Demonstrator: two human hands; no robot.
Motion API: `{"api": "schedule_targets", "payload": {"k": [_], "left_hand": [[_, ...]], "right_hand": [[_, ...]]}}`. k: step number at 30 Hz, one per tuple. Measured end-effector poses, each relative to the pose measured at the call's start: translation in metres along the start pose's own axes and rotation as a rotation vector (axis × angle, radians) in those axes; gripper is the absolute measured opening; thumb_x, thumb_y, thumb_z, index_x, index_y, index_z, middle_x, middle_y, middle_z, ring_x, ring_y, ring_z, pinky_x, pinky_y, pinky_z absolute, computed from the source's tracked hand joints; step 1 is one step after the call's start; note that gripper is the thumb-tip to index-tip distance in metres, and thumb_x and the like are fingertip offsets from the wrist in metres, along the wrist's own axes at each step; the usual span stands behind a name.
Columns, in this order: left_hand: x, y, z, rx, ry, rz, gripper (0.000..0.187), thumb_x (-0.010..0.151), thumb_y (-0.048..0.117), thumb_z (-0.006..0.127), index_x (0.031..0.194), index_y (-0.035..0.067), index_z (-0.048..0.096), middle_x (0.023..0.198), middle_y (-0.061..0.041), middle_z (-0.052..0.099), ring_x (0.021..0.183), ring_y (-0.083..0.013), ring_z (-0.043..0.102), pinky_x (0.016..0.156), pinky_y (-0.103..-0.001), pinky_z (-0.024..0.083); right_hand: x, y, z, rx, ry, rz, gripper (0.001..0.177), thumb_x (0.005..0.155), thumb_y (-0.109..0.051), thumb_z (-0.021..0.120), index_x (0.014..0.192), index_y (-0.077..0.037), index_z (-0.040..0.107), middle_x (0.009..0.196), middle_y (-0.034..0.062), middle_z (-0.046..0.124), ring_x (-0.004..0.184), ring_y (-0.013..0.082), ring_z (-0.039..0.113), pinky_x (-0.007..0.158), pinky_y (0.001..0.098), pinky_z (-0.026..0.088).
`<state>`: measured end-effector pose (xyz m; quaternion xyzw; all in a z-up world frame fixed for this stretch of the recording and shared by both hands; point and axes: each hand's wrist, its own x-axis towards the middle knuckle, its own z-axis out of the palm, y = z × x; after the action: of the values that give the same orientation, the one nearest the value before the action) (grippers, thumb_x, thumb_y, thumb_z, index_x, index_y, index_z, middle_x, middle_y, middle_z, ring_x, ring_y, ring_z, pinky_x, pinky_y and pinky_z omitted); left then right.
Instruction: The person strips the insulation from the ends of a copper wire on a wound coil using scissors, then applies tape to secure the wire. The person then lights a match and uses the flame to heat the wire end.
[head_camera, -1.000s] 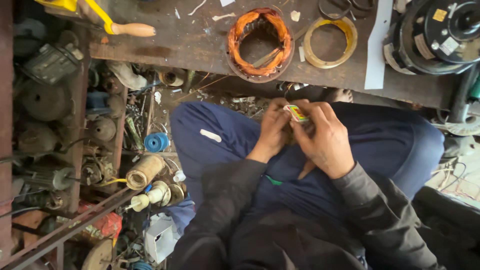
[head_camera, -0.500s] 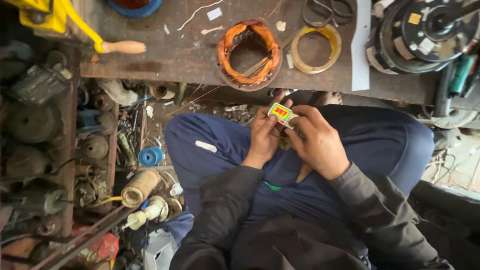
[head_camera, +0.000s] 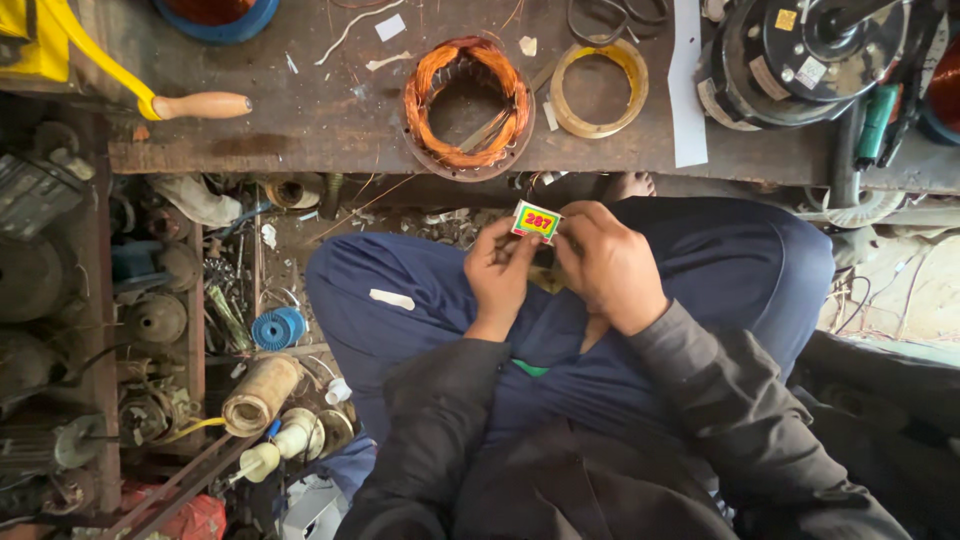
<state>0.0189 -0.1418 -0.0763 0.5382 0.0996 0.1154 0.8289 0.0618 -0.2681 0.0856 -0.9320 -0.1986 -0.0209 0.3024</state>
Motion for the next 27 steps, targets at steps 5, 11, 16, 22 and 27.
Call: {"api": "schedule_targets", "payload": {"k": [5, 11, 16, 22, 27], "left_hand": [[0.001, 0.01, 0.006, -0.042, 0.025, -0.008, 0.029, 0.099, -0.005, 0.069, 0.126, -0.005, 0.057, 0.112, -0.013, 0.072, 0.1, -0.0136, 0.071, 0.086, -0.026, 0.057], [0.013, 0.022, 0.013, -0.312, 0.158, -0.146, 0.03, 0.102, 0.0, 0.066, 0.128, -0.002, 0.052, 0.118, -0.014, 0.068, 0.104, -0.0175, 0.07, 0.088, -0.036, 0.064], [0.012, 0.036, 0.017, -0.396, 0.073, -0.206, 0.061, 0.099, 0.001, 0.066, 0.154, 0.004, 0.041, 0.124, -0.012, 0.067, 0.107, -0.0164, 0.067, 0.092, -0.033, 0.058], [0.008, 0.037, 0.013, -0.571, -0.137, -0.356, 0.064, 0.097, 0.01, 0.068, 0.155, 0.002, 0.041, 0.133, -0.008, 0.063, 0.115, -0.0159, 0.065, 0.1, -0.032, 0.054], [0.015, 0.031, 0.0, -0.664, -0.088, -0.372, 0.062, 0.096, 0.023, 0.072, 0.148, -0.001, 0.047, 0.12, -0.009, 0.063, 0.103, -0.017, 0.066, 0.092, -0.033, 0.056]], "right_hand": [[0.001, -0.008, -0.002, 0.025, 0.061, 0.055, 0.013, 0.092, -0.013, 0.073, 0.093, -0.003, 0.064, 0.112, 0.0093, 0.072, 0.079, 0.0306, 0.072, 0.067, 0.0384, 0.058], [-0.003, -0.011, -0.01, 0.16, 0.184, 0.141, 0.011, 0.09, -0.004, 0.073, 0.095, -0.001, 0.063, 0.111, 0.0099, 0.073, 0.08, 0.021, 0.074, 0.071, 0.0316, 0.059], [-0.006, -0.004, 0.0, 0.568, 0.004, 0.375, 0.012, 0.094, -0.005, 0.072, 0.102, 0.0, 0.064, 0.094, 0.0049, 0.07, 0.083, 0.0086, 0.067, 0.07, 0.0255, 0.055], [-0.006, 0.001, 0.007, 0.983, -0.158, 0.523, 0.011, 0.098, -0.005, 0.067, 0.108, 0.0, 0.061, 0.096, 0.004, 0.068, 0.084, 0.0056, 0.062, 0.071, 0.0235, 0.053], [-0.005, 0.002, -0.007, 0.745, -0.194, 0.4, 0.012, 0.097, -0.006, 0.065, 0.107, -0.001, 0.061, 0.096, 0.0053, 0.073, 0.086, 0.0099, 0.072, 0.075, 0.0281, 0.06]]}}
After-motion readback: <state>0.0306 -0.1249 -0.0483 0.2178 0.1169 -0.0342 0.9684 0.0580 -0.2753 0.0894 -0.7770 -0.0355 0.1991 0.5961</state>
